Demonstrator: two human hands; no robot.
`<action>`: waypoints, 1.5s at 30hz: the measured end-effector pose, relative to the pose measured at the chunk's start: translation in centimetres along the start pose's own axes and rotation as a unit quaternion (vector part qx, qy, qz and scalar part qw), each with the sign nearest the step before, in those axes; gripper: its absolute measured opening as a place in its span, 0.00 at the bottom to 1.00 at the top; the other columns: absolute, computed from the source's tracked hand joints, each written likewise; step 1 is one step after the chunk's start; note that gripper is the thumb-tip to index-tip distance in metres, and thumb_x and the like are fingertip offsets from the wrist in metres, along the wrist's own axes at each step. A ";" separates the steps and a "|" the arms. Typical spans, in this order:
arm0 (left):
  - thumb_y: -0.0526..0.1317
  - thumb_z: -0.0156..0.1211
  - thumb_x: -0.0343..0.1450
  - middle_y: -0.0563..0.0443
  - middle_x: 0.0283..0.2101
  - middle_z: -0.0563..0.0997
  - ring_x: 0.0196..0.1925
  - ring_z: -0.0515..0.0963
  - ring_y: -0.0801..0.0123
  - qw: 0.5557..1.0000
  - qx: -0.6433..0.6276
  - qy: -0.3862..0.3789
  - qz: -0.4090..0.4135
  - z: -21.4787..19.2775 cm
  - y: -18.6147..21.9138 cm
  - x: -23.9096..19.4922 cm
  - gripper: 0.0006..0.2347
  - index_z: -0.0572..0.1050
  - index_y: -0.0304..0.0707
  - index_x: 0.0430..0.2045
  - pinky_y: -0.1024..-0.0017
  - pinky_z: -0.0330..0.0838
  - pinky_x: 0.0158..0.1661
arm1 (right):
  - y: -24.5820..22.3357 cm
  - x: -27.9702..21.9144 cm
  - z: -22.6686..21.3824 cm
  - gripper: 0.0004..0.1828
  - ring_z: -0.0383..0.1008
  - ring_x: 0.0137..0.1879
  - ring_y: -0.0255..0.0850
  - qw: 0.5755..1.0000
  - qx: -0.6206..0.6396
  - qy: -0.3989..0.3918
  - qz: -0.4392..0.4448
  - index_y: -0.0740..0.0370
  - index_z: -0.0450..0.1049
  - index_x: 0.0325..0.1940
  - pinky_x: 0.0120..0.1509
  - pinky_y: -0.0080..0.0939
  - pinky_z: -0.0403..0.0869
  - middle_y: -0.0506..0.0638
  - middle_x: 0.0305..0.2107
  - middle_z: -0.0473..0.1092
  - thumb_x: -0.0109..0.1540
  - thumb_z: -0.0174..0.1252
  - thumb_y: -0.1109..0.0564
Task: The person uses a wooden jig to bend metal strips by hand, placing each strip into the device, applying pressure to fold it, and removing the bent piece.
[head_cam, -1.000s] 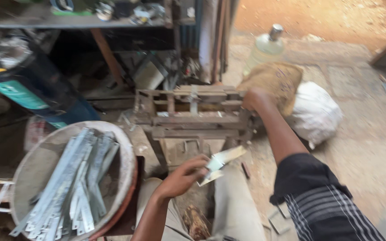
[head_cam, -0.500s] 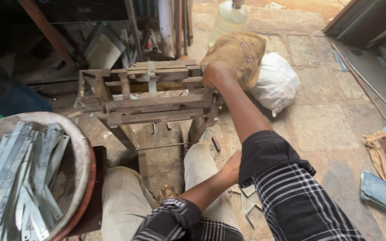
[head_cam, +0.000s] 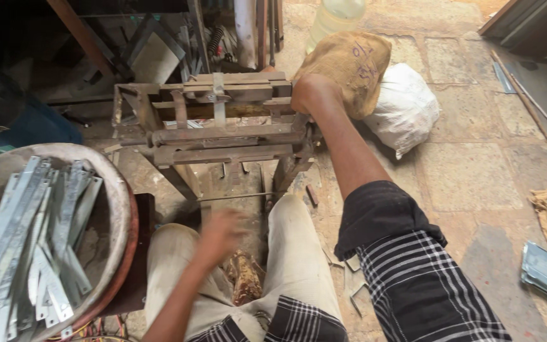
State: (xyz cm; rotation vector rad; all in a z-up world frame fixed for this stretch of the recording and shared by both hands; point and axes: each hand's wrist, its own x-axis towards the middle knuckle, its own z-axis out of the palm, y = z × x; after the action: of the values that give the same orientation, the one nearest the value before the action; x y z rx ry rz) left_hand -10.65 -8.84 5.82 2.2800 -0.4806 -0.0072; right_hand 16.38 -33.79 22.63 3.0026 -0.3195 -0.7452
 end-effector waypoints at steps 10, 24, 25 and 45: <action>0.39 0.68 0.69 0.42 0.45 0.81 0.49 0.77 0.48 0.868 0.255 0.327 -0.272 -15.5 -10.6 -11.6 0.09 0.81 0.37 0.40 0.55 0.69 0.55 | 2.7 7.2 3.3 0.19 0.80 0.54 0.55 0.991 -0.058 0.094 -0.082 0.58 0.83 0.50 0.57 0.54 0.76 0.59 0.48 0.78 0.59 0.62 0.47; 0.45 0.71 0.64 0.44 0.52 0.74 0.57 0.71 0.48 0.753 0.363 0.355 -0.419 -17.7 -15.5 -13.2 0.15 0.83 0.43 0.42 0.52 0.66 0.53 | 1.3 7.9 1.5 0.23 0.87 0.43 0.47 0.983 -0.132 -0.130 -0.007 0.52 0.87 0.33 0.52 0.52 0.78 0.48 0.34 0.87 0.66 0.51 0.39; 0.45 0.70 0.65 0.45 0.52 0.74 0.57 0.71 0.49 0.760 0.363 0.357 -0.403 -17.5 -15.3 -13.2 0.14 0.83 0.44 0.42 0.53 0.66 0.53 | 1.4 7.4 1.3 0.22 0.86 0.43 0.47 0.989 -0.107 -0.099 0.005 0.53 0.86 0.34 0.52 0.52 0.77 0.48 0.33 0.86 0.65 0.53 0.39; 0.33 0.61 0.71 0.49 0.36 0.82 0.36 0.79 0.56 0.806 0.257 0.468 -0.255 -16.4 -10.5 -7.0 0.01 0.78 0.35 0.33 0.58 0.72 0.39 | 0.0 1.3 0.1 0.18 0.84 0.42 0.39 0.998 -0.048 -0.039 0.013 0.58 0.83 0.43 0.51 0.46 0.78 0.48 0.36 0.83 0.67 0.47 0.53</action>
State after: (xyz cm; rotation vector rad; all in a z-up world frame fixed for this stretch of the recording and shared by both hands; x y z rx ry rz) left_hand -11.09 11.68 8.63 2.4813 0.7374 1.0398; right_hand 17.46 -34.04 21.90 2.8792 -0.3145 -0.8517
